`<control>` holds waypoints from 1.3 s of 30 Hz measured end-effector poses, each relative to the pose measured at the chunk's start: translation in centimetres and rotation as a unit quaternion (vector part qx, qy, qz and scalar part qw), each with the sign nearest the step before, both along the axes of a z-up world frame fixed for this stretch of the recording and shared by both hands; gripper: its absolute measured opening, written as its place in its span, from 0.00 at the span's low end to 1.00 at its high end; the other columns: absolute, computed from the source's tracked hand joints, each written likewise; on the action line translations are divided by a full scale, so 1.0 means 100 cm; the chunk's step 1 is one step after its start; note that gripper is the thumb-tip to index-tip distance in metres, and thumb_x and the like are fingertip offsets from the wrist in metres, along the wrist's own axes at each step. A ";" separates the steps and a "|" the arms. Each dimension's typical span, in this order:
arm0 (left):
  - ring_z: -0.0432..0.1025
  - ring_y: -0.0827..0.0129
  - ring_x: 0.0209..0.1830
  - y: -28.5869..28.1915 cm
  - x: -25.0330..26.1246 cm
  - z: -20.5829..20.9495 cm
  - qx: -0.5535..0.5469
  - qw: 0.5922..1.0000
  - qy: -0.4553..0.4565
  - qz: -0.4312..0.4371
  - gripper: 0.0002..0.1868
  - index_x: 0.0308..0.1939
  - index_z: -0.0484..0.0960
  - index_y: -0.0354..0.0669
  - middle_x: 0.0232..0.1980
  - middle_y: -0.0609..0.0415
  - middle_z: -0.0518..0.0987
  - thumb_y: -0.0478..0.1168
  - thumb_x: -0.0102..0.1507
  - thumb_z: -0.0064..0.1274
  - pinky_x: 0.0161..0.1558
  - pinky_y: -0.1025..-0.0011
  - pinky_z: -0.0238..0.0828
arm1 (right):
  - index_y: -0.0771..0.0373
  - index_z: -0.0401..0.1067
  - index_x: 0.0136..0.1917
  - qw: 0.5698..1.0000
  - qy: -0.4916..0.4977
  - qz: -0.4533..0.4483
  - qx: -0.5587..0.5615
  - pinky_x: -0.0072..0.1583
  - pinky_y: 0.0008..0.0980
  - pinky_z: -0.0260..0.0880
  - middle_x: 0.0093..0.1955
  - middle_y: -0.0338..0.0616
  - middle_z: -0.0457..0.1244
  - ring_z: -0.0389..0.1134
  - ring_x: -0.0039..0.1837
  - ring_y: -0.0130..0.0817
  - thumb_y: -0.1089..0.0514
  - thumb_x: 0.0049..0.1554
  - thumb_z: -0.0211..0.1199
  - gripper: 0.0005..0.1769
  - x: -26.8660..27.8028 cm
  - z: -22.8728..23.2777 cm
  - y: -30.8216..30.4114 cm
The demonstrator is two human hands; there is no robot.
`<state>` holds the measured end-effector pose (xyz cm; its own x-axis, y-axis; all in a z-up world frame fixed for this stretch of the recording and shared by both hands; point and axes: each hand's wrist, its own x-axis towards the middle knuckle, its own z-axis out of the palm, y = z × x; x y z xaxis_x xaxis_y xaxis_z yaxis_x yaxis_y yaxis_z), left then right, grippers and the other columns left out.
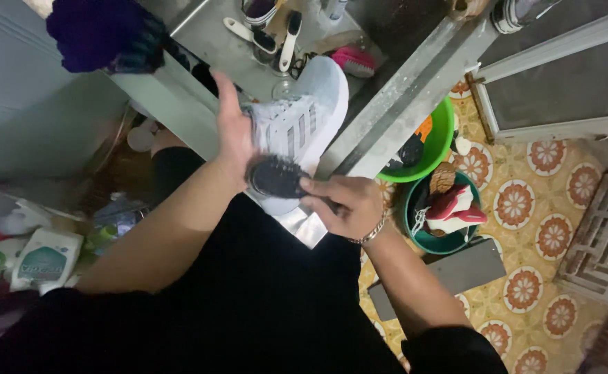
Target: The person is washing a pair of sneakers in a sink using a brush and water.
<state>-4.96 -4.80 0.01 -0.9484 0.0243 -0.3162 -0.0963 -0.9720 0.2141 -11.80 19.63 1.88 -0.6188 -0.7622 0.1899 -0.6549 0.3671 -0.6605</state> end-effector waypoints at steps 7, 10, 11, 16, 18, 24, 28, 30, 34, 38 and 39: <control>0.69 0.47 0.71 0.005 0.008 0.015 0.014 0.999 0.019 0.025 0.65 0.75 0.64 0.26 0.72 0.34 0.71 0.84 0.56 0.34 0.73 0.54 0.64 | 0.60 0.82 0.51 0.998 0.011 -0.025 -0.048 0.49 0.31 0.78 0.49 0.48 0.73 0.77 0.46 0.33 0.55 0.58 0.73 0.09 -0.016 0.005 -0.005; 0.69 0.46 0.69 0.005 0.011 0.014 0.007 0.999 0.041 0.003 0.67 0.73 0.66 0.24 0.70 0.32 0.72 0.85 0.56 0.32 0.71 0.53 0.65 | 0.59 0.82 0.50 0.998 -0.004 0.031 -0.063 0.49 0.30 0.78 0.49 0.46 0.74 0.77 0.46 0.33 0.55 0.58 0.73 0.09 -0.013 0.002 -0.003; 0.69 0.46 0.68 0.004 0.012 0.014 0.002 0.999 0.045 -0.004 0.67 0.72 0.66 0.24 0.69 0.32 0.72 0.86 0.56 0.32 0.71 0.52 0.64 | 0.58 0.83 0.48 0.997 -0.020 0.049 -0.053 0.48 0.30 0.78 0.48 0.44 0.74 0.77 0.44 0.32 0.55 0.57 0.73 0.07 -0.015 -0.005 0.000; 0.66 0.43 0.72 0.002 0.016 0.017 -0.008 1.000 -0.003 -0.005 0.68 0.73 0.65 0.23 0.73 0.31 0.71 0.85 0.57 0.27 0.74 0.51 0.61 | 0.56 0.82 0.55 0.999 -0.013 -0.038 -0.010 0.55 0.31 0.79 0.52 0.45 0.73 0.77 0.50 0.33 0.53 0.61 0.72 0.11 -0.021 -0.006 -0.002; 0.65 0.40 0.72 0.004 0.020 0.018 -0.035 0.999 -0.012 -0.018 0.69 0.72 0.65 0.22 0.72 0.29 0.71 0.86 0.55 0.26 0.72 0.48 0.61 | 0.54 0.83 0.56 0.998 -0.025 -0.044 0.049 0.54 0.31 0.78 0.49 0.45 0.73 0.77 0.48 0.34 0.50 0.59 0.73 0.13 -0.006 0.004 -0.006; 0.68 0.47 0.72 0.008 0.034 0.011 0.017 0.999 -0.002 -0.027 0.68 0.75 0.62 0.24 0.73 0.33 0.71 0.84 0.55 0.25 0.72 0.53 0.65 | 0.60 0.80 0.54 0.997 -0.017 -0.036 -0.066 0.54 0.28 0.79 0.55 0.46 0.73 0.78 0.52 0.32 0.52 0.60 0.71 0.12 -0.026 -0.015 0.005; 0.74 0.50 0.62 -0.002 0.041 -0.016 -0.032 0.997 -0.059 0.026 0.63 0.71 0.66 0.23 0.66 0.36 0.75 0.83 0.62 0.29 0.63 0.58 0.73 | 0.57 0.82 0.54 0.997 -0.060 -0.018 -0.051 0.51 0.30 0.78 0.54 0.43 0.74 0.77 0.48 0.32 0.52 0.61 0.70 0.10 0.011 0.002 -0.015; 0.75 0.52 0.61 -0.015 0.045 -0.027 -0.065 0.995 -0.063 0.048 0.58 0.71 0.67 0.25 0.66 0.39 0.75 0.81 0.65 0.32 0.62 0.58 0.74 | 0.55 0.83 0.52 0.996 -0.082 -0.008 -0.017 0.45 0.30 0.76 0.50 0.41 0.75 0.76 0.41 0.32 0.51 0.58 0.70 0.11 0.015 0.014 -0.023; 0.74 0.55 0.63 -0.038 0.055 -0.030 0.040 0.996 0.049 0.061 0.49 0.72 0.66 0.25 0.65 0.40 0.75 0.72 0.70 0.37 0.66 0.59 0.72 | 0.51 0.81 0.58 0.983 0.029 -0.176 0.048 0.48 0.36 0.77 0.51 0.46 0.73 0.76 0.46 0.41 0.48 0.60 0.68 0.14 -0.025 0.014 -0.019; 0.70 0.59 0.69 -0.066 0.084 -0.102 -0.124 0.988 -0.019 0.085 0.36 0.71 0.66 0.34 0.67 0.48 0.75 0.57 0.67 0.47 0.74 0.58 0.63 | 0.54 0.75 0.65 0.979 0.061 -0.170 0.090 0.52 0.41 0.74 0.52 0.52 0.71 0.74 0.51 0.51 0.50 0.56 0.70 0.24 -0.054 0.015 -0.026; 0.70 0.59 0.69 -0.064 0.085 -0.085 -0.126 0.988 -0.018 0.089 0.36 0.71 0.66 0.34 0.67 0.48 0.75 0.57 0.67 0.47 0.74 0.58 0.63 | 0.54 0.75 0.65 0.980 0.061 -0.166 0.087 0.52 0.41 0.74 0.52 0.52 0.71 0.74 0.51 0.51 0.50 0.56 0.70 0.24 -0.058 0.015 -0.036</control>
